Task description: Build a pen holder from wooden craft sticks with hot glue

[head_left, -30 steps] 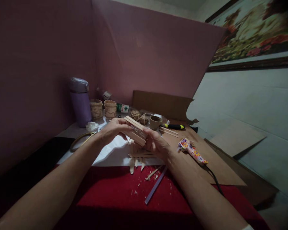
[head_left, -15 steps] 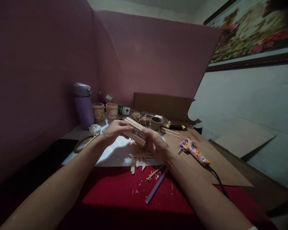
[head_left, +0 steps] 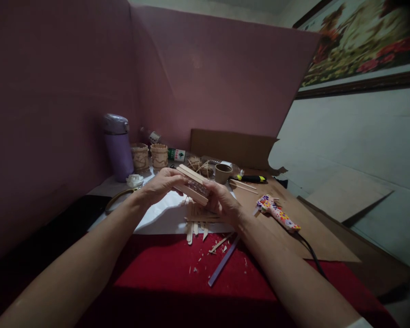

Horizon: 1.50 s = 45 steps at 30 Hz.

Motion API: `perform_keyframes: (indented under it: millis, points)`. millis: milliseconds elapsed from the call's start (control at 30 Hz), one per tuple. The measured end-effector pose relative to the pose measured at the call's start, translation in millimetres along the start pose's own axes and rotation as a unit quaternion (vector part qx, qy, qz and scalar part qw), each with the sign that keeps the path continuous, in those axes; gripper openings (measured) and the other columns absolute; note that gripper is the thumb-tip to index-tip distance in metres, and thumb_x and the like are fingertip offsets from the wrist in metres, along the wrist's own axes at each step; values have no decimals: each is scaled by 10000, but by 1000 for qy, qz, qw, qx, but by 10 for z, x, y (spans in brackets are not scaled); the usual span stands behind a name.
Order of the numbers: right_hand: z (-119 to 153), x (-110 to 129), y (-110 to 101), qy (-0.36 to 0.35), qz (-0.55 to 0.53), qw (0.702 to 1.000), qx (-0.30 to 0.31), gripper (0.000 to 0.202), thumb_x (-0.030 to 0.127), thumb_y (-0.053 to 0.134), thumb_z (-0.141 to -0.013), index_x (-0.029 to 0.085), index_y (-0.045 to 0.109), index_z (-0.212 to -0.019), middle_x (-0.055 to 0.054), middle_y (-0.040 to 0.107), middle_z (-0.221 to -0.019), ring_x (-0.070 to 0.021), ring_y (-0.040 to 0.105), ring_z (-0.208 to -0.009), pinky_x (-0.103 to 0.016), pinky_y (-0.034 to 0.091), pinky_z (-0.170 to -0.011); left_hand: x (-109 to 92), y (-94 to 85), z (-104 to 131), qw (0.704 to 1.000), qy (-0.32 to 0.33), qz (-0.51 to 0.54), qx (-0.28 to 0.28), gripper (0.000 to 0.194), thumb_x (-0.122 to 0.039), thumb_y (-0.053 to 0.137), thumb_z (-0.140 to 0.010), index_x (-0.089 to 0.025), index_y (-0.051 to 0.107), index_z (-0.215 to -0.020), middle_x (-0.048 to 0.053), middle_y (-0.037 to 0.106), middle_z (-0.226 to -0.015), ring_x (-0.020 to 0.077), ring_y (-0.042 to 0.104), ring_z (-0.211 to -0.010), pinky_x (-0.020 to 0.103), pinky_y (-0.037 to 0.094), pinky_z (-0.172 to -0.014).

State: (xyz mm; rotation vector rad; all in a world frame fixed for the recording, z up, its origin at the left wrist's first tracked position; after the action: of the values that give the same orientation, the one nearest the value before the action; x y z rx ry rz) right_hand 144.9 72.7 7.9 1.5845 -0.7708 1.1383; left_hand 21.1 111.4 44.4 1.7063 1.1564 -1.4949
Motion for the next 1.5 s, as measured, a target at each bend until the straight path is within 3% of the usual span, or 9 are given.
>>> perform_keyframes:
  millis: [133, 400, 633, 867, 1067, 1300, 1500]
  points:
    - [18, 12, -20, 7, -12, 1000, -15, 365, 397, 637, -800, 200, 675, -1105, -46, 733, -929, -154, 622, -725, -254, 492, -603, -18, -12, 5, 1000, 5, 15, -11, 137, -184, 593, -644, -111, 708, -647, 62, 651, -639, 133, 566, -574, 244, 455, -518]
    - [-36, -26, -28, -9, -7, 1000, -6, 358, 387, 659, -771, 209, 691, -1080, -43, 743, -951, -179, 652, -791, -269, 520, -651, -14, -37, 8, 999, 4, 20, -31, 227, -296, 744, -617, -77, 721, -673, 63, 643, -595, 125, 557, -521, 232, 417, -467]
    - [-21, -35, -10, -6, -3, 1000, 2, 387, 407, 670, -769, 214, 688, -1104, -60, 744, -1007, -191, 660, -837, -307, 522, -707, 17, -27, -11, 1000, 1, 16, -26, 151, -229, 666, -610, -88, 713, -639, 63, 645, -593, 121, 551, -528, 228, 414, -476]
    - [-16, -19, -26, -2, -4, 1000, -8, 398, 406, 664, -767, 203, 681, -1108, -54, 739, -953, -168, 636, -766, -266, 490, -616, 25, -33, -1, 999, -1, 36, -32, 94, -176, 607, -570, -106, 670, -573, 48, 618, -586, 135, 561, -536, 258, 466, -502]
    - [-25, -22, -38, -3, -6, 1000, -14, 394, 418, 678, -759, 197, 680, -1085, -62, 737, -973, -176, 645, -781, -287, 512, -651, -1, -13, 17, 998, -2, 37, -40, 197, -246, 712, -597, -76, 716, -697, 63, 645, -627, 134, 563, -546, 255, 453, -494]
    - [-60, -55, -44, -16, -5, 1000, 5, 387, 417, 679, -765, 211, 687, -1093, -54, 739, -1010, -177, 645, -790, -277, 505, -644, -6, 6, 11, 998, -9, 29, -51, 114, -216, 661, -560, -102, 668, -558, 39, 602, -540, 114, 517, -493, 230, 387, -441]
    - [-73, -80, -85, -15, -2, 1000, -3, 384, 421, 701, -741, 212, 701, -1064, -44, 744, -972, -167, 633, -746, -266, 485, -608, 12, -14, 6, 998, -14, 26, -57, 116, -213, 617, -536, -102, 653, -535, 37, 591, -526, 119, 516, -487, 242, 410, -452]
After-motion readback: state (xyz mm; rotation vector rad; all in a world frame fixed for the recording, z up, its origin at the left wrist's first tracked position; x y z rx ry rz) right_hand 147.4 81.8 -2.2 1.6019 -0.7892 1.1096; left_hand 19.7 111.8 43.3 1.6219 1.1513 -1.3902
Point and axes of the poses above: each hand's wrist, its own z-axis away from the middle knuckle, its own y-axis out of the palm, x = y × z, the point moved 8 cm from there along -z, towards the middle knuckle
